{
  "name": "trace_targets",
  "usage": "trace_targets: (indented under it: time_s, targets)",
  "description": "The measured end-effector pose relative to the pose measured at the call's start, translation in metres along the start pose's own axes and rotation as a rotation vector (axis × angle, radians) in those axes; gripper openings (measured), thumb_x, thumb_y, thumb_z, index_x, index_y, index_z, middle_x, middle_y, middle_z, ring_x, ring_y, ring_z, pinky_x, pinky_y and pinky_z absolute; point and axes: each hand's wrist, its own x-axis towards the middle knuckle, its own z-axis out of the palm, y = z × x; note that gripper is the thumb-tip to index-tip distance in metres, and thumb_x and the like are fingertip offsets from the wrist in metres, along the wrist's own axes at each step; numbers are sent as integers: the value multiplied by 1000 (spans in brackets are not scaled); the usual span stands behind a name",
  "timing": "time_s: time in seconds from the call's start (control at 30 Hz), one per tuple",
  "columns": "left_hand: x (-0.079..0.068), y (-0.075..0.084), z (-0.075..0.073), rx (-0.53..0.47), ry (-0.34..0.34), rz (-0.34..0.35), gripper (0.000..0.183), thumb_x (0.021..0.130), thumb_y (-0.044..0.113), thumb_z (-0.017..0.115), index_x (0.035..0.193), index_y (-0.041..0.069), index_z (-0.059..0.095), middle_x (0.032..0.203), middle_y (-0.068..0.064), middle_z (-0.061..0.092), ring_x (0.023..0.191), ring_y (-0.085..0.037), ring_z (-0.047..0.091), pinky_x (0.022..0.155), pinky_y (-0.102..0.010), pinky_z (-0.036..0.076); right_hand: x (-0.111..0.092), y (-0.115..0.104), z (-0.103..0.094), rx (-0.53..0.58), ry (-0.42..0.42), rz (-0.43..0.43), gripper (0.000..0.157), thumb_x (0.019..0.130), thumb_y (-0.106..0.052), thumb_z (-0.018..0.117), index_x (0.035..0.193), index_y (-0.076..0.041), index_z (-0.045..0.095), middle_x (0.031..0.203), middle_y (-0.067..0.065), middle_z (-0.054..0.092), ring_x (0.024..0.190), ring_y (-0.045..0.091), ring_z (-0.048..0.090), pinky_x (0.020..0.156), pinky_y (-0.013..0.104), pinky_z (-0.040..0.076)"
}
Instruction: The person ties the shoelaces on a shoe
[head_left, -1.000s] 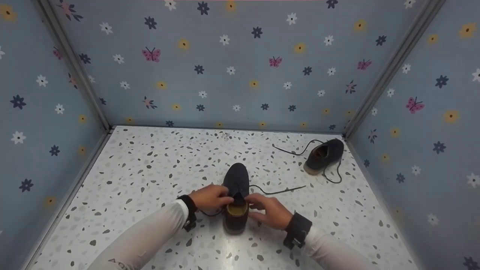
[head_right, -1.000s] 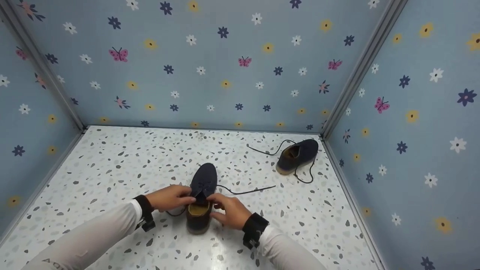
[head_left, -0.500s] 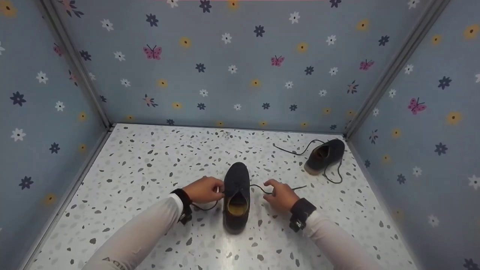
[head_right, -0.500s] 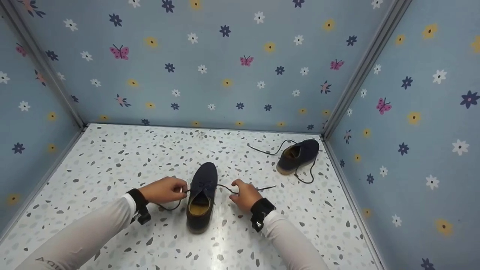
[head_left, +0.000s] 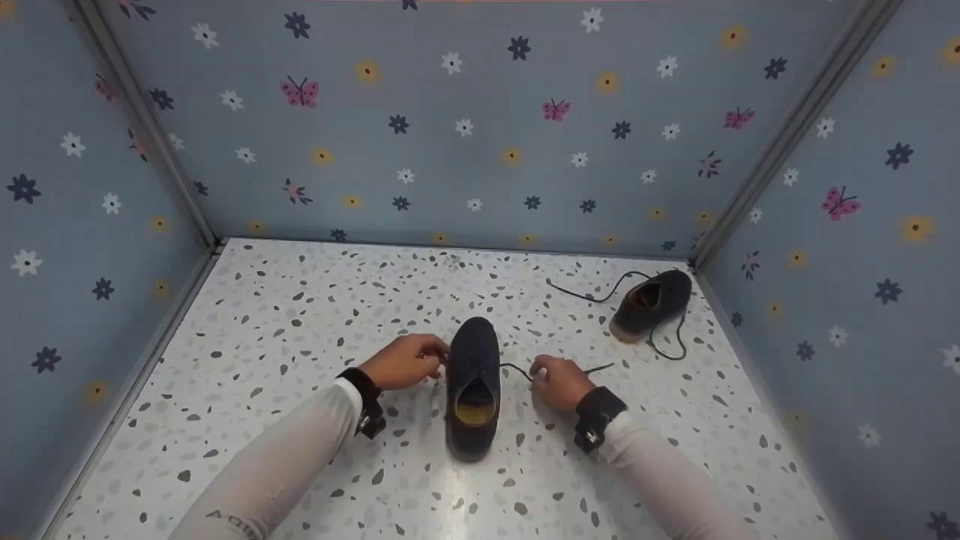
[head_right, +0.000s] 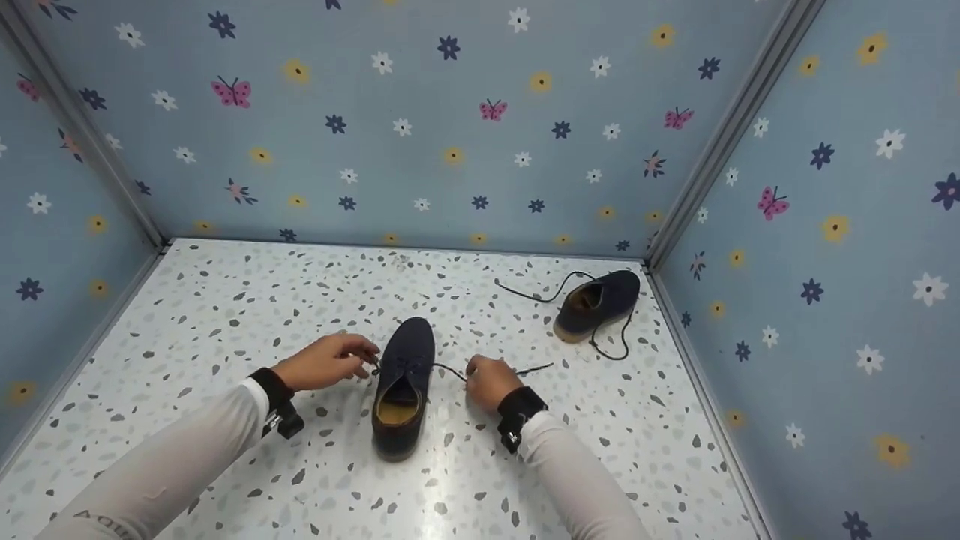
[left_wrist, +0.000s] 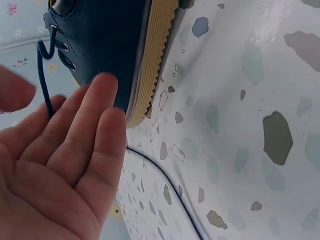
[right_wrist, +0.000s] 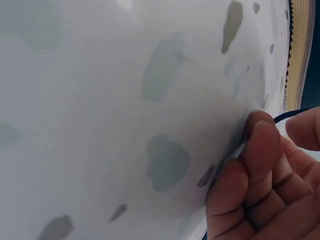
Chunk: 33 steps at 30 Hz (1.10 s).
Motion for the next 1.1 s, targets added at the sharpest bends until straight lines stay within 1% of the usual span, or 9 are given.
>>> trace_targets:
  time_s: [0.1,0.2,0.33,0.43,0.5,0.63,0.8,0.93,1.1]
  targets:
    - [1,0,-1,-21,89,-18,30,104,23,52,124,9,70,122,-11,73,97,-20,75,81,-34,57,2,-1,2,-22,-23,1,9,94,-10,69,102,-12,71,76,2,63,67,16,54,62,32,44]
    - [4,-1,0,-30,180,-28,22,105,28,59,114,12,72,113,-8,74,93,-19,74,78,-32,56,2,-2,2,-46,-26,3,6,94,-11,72,99,-13,69,76,1,65,66,15,55,62,32,44]
    - [8,-3,1,-54,265,-22,8,101,20,65,102,12,68,101,-7,75,84,-15,72,74,-29,53,1,-3,2,-57,-39,22,9,95,-15,74,102,-15,68,82,1,68,71,16,59,68,34,48]
    - [10,-4,3,-64,300,-7,6,98,14,68,98,10,64,98,-7,75,81,-12,70,74,-28,53,0,-3,0,-34,-48,48,16,96,-17,72,110,-15,64,87,6,70,72,17,60,69,36,49]
    - [11,-3,3,-61,311,-3,8,97,13,69,97,9,63,97,-8,75,82,-12,70,74,-27,52,0,-1,-2,-14,-36,68,16,97,-18,70,111,-15,61,95,8,72,74,17,60,69,35,49]
    - [11,1,3,-101,293,-18,14,98,15,70,100,8,58,101,-15,79,87,-23,74,71,-28,48,2,8,-8,-2,2,116,13,101,-25,67,98,-13,60,91,9,72,70,18,60,64,32,46]
    - [12,4,2,-133,279,-62,22,99,18,71,110,4,58,103,-16,81,94,-36,77,68,-27,47,5,18,-20,-54,12,196,39,103,-38,64,71,-15,60,66,0,59,58,17,53,55,30,40]
    - [15,5,3,-98,300,-73,19,98,18,72,108,2,67,99,-13,82,88,-28,78,71,-27,56,7,23,-28,-138,-42,276,54,103,-50,59,60,-18,52,59,-2,48,54,17,46,53,31,36]
    - [17,7,4,-60,301,-71,14,98,18,73,103,5,75,93,-9,82,78,-13,76,71,-28,60,7,28,-33,-187,-93,354,55,101,-58,60,66,-16,51,63,0,49,58,19,48,54,33,37]
